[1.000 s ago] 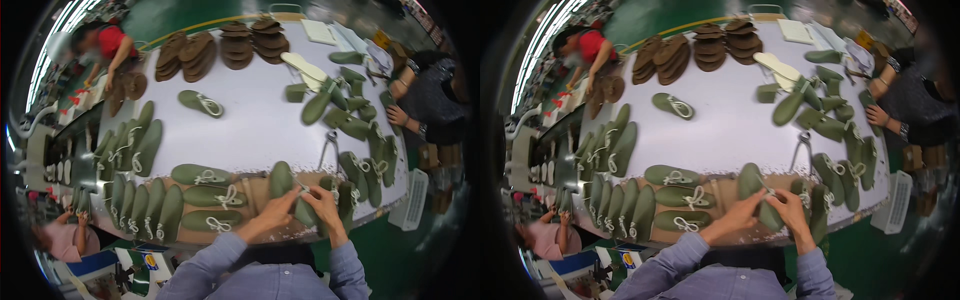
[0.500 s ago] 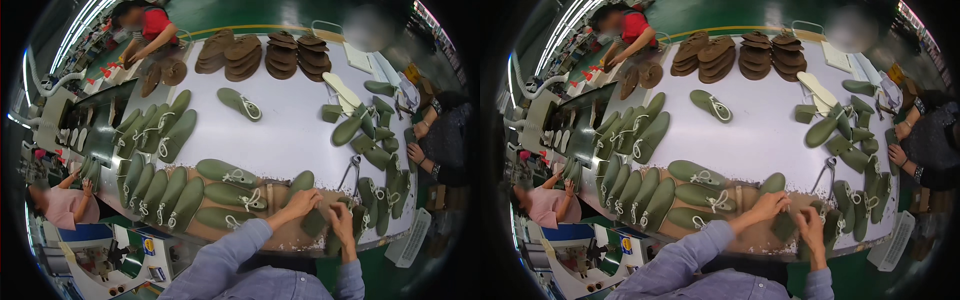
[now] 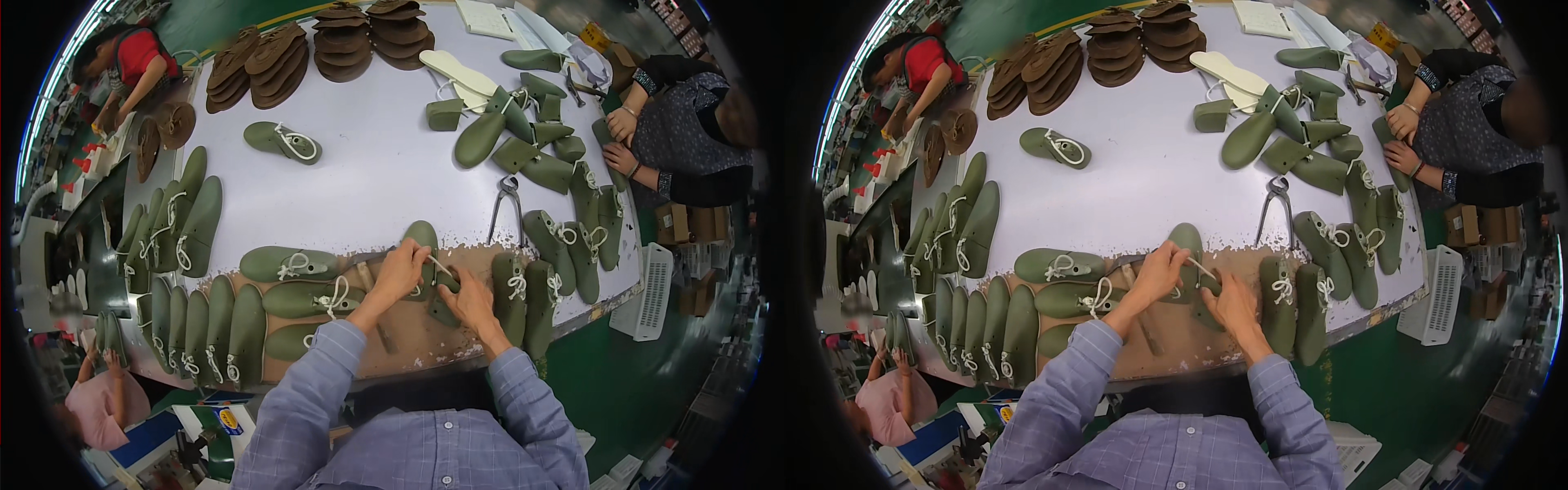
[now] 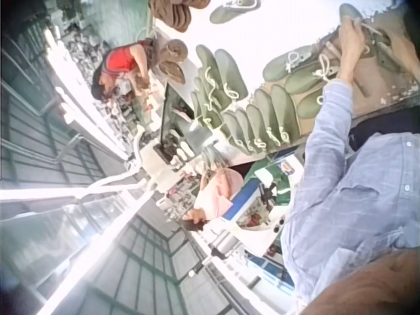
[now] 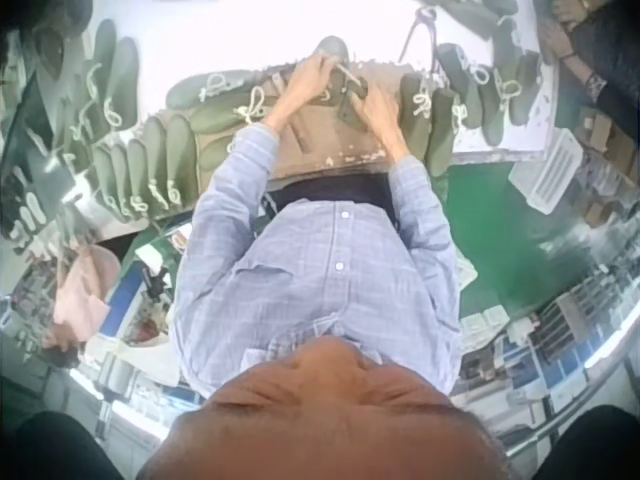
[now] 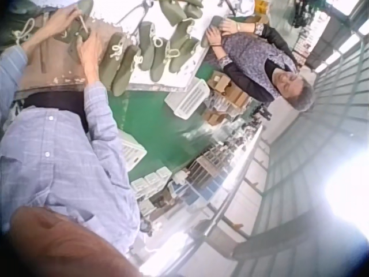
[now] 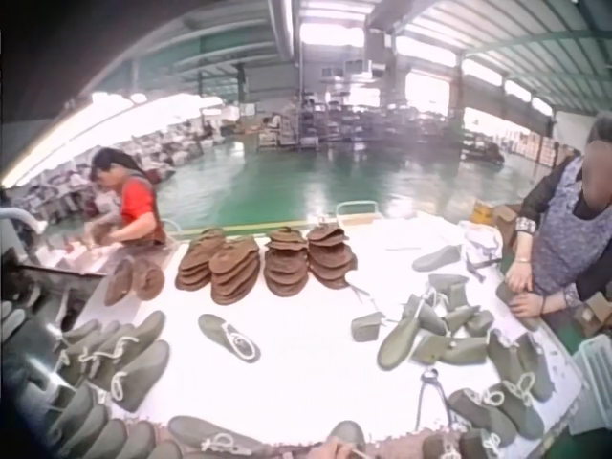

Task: The person assembles green slipper uppers with white insoles on a factory table. They use a hammer and a metal punch to secure the insole to the upper, then apply adhesive to the insole using a spray gun. The person handles the components one by one, moving finished items aside.

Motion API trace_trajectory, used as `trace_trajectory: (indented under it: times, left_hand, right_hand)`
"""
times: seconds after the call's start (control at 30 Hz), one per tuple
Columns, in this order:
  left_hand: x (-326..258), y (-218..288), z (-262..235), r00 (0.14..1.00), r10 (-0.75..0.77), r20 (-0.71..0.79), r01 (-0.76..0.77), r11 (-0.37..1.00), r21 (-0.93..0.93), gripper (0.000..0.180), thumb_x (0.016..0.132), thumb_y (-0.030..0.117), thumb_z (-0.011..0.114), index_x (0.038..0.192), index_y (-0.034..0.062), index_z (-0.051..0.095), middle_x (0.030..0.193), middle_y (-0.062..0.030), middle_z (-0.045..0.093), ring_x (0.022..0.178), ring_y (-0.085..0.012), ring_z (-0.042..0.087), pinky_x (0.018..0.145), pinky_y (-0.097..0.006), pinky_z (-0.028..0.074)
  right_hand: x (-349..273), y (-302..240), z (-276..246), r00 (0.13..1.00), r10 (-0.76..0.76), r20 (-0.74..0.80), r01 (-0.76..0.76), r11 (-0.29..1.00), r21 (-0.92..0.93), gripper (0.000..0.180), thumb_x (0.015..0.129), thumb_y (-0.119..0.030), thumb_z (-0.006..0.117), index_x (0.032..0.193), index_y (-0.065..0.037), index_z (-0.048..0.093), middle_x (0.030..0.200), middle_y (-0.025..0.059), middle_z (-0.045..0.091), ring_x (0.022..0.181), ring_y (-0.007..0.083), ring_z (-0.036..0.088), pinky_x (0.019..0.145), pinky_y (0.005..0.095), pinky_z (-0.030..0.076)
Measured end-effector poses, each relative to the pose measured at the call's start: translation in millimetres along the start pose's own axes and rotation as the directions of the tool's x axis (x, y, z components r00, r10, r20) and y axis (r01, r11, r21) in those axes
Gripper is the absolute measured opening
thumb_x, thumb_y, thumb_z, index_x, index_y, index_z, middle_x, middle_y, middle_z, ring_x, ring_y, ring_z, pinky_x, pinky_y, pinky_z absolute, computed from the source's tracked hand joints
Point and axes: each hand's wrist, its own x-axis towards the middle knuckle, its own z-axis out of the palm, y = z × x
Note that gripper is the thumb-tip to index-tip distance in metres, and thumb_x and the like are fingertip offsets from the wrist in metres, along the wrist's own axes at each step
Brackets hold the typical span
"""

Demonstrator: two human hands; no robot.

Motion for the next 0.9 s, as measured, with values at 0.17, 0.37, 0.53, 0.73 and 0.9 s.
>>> trace_trajectory:
  times: [0.17,0.37,0.53,0.73,0.9]
  left_hand:
    - [-1.7,-0.3,1.5,1.0,0.003,-0.018,-0.003,1.0,0.004,0.032,0.107,0.032,0.056,0.097,0.002,0.06,0.075,-0.0145,0.073,0.057,-0.0275,0.071,0.06,-0.043,0.054]
    - [1.4,1.1,3.4,1.0,0.014,-0.008,-0.013,0.998,0.069,0.032,0.105,0.032,0.058,0.101,0.0007,0.062,0.082,-0.0119,0.075,0.057,-0.0229,0.07,0.062,-0.037,0.054]
    - [8.0,1.2,4.5,0.976,0.175,-0.128,-0.154,0.975,0.162,0.026,0.102,0.027,0.064,0.108,0.0022,0.064,0.089,-0.0117,0.073,0.073,-0.0264,0.072,0.068,-0.04,0.055]
    - [-58.8,32.7,6.4,0.88,0.475,-0.034,-0.457,0.863,0.215,0.036,0.096,0.02,0.073,0.127,0.0049,0.063,0.1,-0.0151,0.069,0.089,-0.0304,0.071,0.076,-0.042,0.056]
    - [-112.1,23.8,31.6,0.971,0.236,-0.034,-0.237,0.971,-0.024,0.047,0.096,0.019,0.072,0.14,0.0111,0.056,0.094,-0.0158,0.071,0.081,-0.0359,0.07,0.07,-0.045,0.055]
  right_hand:
    - [14.7,-3.8,16.0,0.997,-0.026,-0.069,0.024,0.999,-0.021,0.033,0.091,-0.029,0.075,0.119,-0.012,0.071,0.117,0.0166,0.066,0.108,0.041,0.064,0.09,0.0507,0.052]
    - [41.5,-1.2,11.0,0.994,-0.037,0.107,0.041,0.999,-0.036,0.025,0.089,-0.026,0.074,0.108,-0.01,0.074,0.104,0.0157,0.069,0.099,0.0397,0.067,0.085,0.05,0.052]
    - [32.9,21.6,4.8,0.947,-0.12,0.297,-0.03,0.89,0.455,0.021,0.093,-0.022,0.072,0.104,-0.005,0.074,0.091,0.0053,0.07,0.088,0.0182,0.066,0.078,0.0354,0.051]
    - [4.9,9.4,-34.3,0.899,-0.054,0.435,-0.373,0.427,0.824,0.02,0.1,-0.021,0.068,0.104,-0.003,0.076,0.097,-0.0011,0.071,0.088,0.0057,0.061,0.079,0.0245,0.049]
    - [-30.3,-14.0,-19.8,0.925,-0.035,0.377,-0.331,0.408,0.851,0.023,0.1,-0.02,0.066,0.103,0.001,0.075,0.092,0.0018,0.073,0.086,0.0096,0.066,0.08,0.0249,0.051]
